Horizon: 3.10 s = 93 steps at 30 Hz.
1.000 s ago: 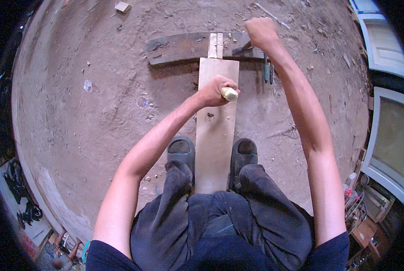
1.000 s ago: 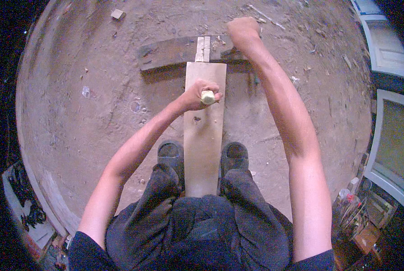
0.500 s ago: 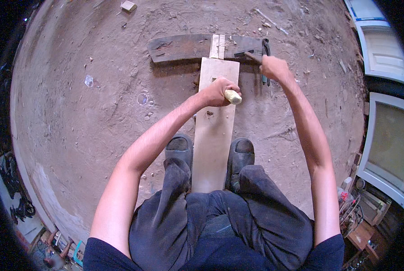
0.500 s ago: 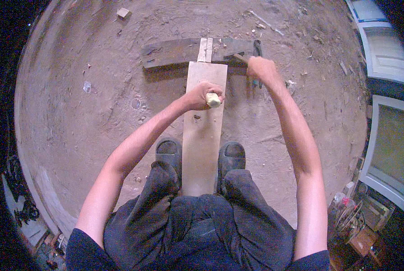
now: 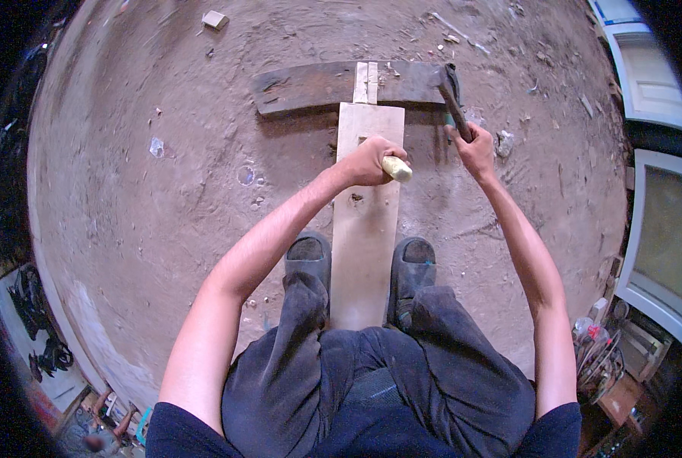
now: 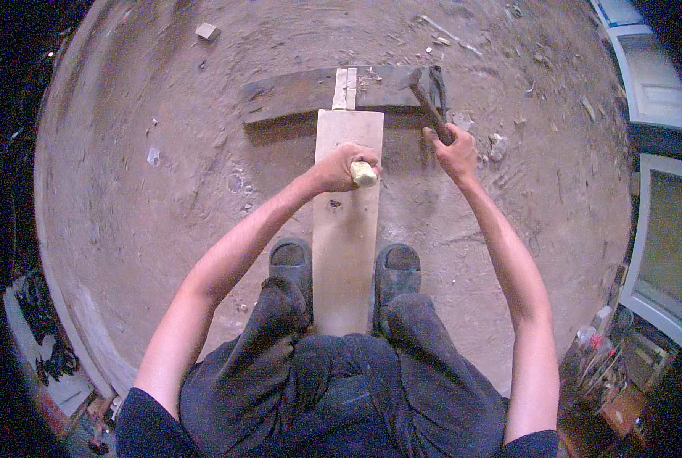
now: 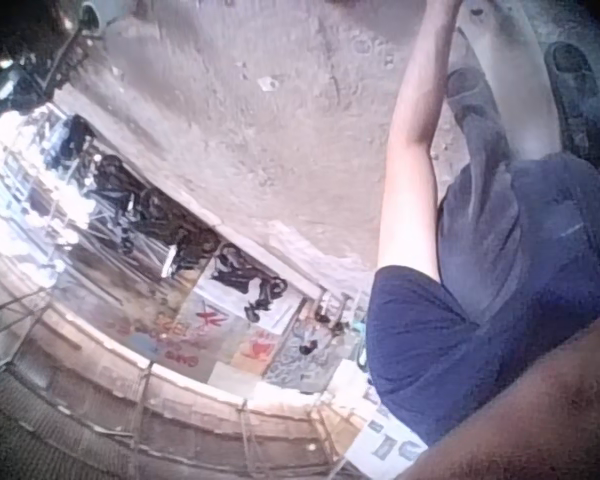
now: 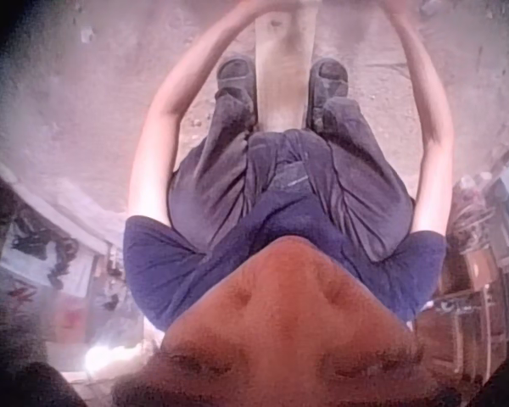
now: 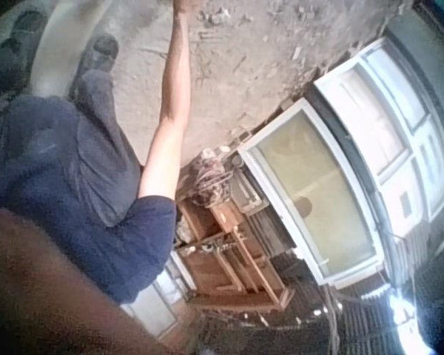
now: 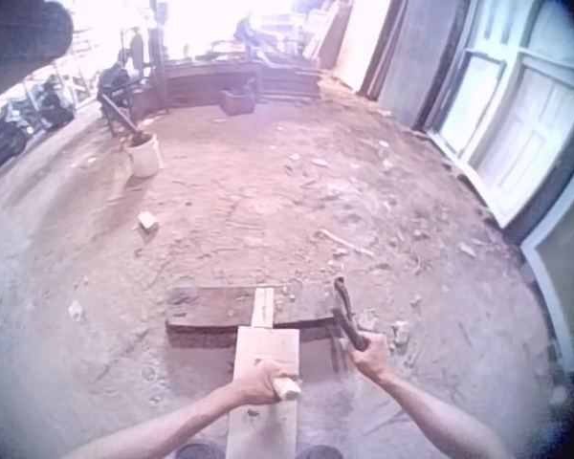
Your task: The person uses a chisel and hammer to carve a rectangular hole into a wooden board while holding the wood steady with their feet.
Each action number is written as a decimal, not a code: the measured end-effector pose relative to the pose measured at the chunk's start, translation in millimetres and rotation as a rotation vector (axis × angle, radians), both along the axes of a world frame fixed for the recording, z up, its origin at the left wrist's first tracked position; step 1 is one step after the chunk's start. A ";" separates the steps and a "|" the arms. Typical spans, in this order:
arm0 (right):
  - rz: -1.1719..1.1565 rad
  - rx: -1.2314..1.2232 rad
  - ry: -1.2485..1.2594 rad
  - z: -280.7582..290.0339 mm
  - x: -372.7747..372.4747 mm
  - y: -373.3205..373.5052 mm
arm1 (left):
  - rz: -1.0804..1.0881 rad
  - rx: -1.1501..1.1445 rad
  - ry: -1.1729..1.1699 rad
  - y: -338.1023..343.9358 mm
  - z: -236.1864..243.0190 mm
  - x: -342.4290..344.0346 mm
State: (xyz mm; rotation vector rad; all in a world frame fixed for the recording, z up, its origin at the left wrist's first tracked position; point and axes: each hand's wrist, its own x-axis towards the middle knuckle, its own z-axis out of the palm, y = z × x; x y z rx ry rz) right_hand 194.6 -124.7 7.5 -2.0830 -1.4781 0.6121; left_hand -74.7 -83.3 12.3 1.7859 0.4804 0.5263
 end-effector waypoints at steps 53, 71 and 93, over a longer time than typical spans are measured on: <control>0.300 0.092 0.074 215.0 -64.6 22.2 | 0.447 -0.289 -0.120 57.5 -28.9 37.7; 0.316 -0.039 0.047 170.3 -57.7 36.2 | 0.461 -0.276 -0.163 57.1 -36.9 44.8; 0.157 -0.226 0.333 146.8 -60.8 22.7 | 0.459 -0.332 -0.106 51.6 -26.9 38.3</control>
